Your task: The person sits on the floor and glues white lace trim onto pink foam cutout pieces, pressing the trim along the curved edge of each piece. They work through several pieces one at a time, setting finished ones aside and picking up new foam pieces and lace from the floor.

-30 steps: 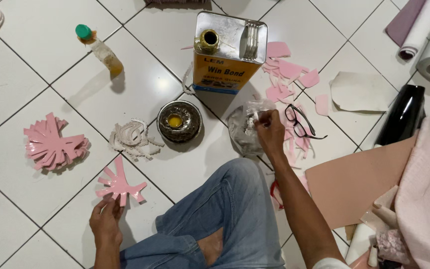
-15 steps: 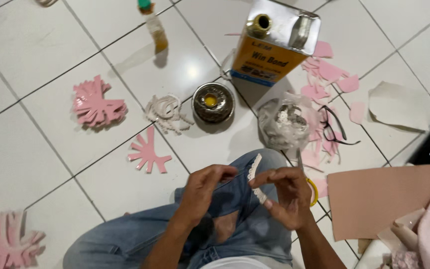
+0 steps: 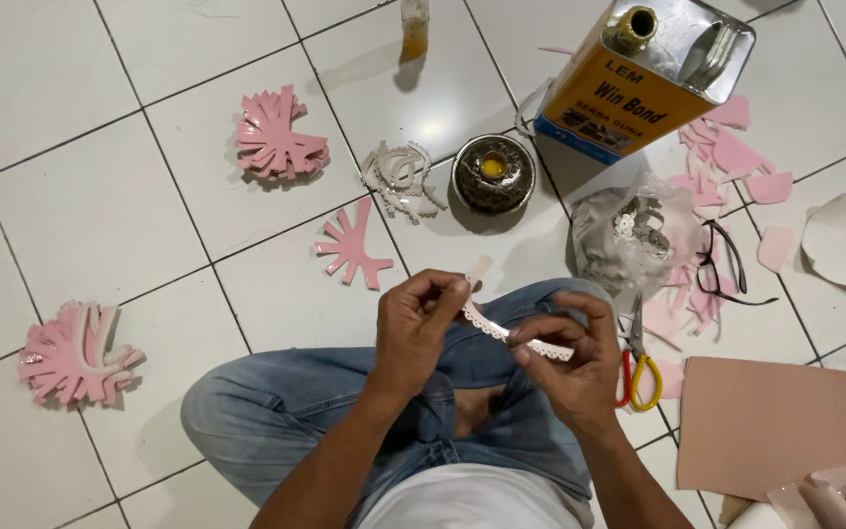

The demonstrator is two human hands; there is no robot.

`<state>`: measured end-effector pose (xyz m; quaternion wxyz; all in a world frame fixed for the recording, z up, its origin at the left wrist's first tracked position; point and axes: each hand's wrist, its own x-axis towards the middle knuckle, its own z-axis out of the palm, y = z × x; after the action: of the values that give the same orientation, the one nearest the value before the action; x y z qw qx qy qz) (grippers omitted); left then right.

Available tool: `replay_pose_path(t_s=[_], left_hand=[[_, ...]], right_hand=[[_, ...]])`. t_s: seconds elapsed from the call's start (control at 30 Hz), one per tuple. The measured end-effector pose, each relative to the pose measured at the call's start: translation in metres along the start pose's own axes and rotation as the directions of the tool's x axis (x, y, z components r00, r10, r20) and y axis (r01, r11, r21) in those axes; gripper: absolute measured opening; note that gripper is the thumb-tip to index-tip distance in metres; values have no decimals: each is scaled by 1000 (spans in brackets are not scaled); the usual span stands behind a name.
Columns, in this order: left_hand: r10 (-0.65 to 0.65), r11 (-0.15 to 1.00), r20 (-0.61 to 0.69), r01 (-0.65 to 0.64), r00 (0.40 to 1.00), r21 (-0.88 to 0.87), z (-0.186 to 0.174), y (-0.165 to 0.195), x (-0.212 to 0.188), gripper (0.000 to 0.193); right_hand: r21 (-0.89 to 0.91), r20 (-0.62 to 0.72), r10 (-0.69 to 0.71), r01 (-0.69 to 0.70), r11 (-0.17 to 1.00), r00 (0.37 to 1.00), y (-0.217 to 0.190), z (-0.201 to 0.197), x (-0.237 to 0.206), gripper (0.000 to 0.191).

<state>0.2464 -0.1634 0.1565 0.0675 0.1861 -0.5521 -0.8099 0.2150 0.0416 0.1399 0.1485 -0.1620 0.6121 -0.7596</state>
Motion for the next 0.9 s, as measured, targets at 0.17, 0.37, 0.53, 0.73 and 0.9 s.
replay_pose_path(t_s=[0.17, 0.37, 0.53, 0.73, 0.9], left_hand=[[4, 997, -49, -8, 999, -77, -15, -6, 1, 22], [-39, 997, -141, 29, 989, -71, -44, -39, 17, 28], [-99, 995, -299, 88, 949, -50, -85, -53, 32, 47], [-177, 980, -378, 199, 909, 21, -132, -57, 20, 54], [-242, 965, -413, 262, 878, -8, -143, -73, 19, 50]], right_hand=[[-19, -97, 59, -61, 998, 994, 1, 8, 10, 66], [-228, -168, 202, -237, 944, 965, 23, 23, 22, 48], [-279, -97, 92, -116, 953, 991, 66, 44, 66, 47], [-388, -70, -14, -14, 922, 997, 122, 83, 174, 49], [-656, 41, 79, -32, 754, 996, 132, 71, 184, 58]])
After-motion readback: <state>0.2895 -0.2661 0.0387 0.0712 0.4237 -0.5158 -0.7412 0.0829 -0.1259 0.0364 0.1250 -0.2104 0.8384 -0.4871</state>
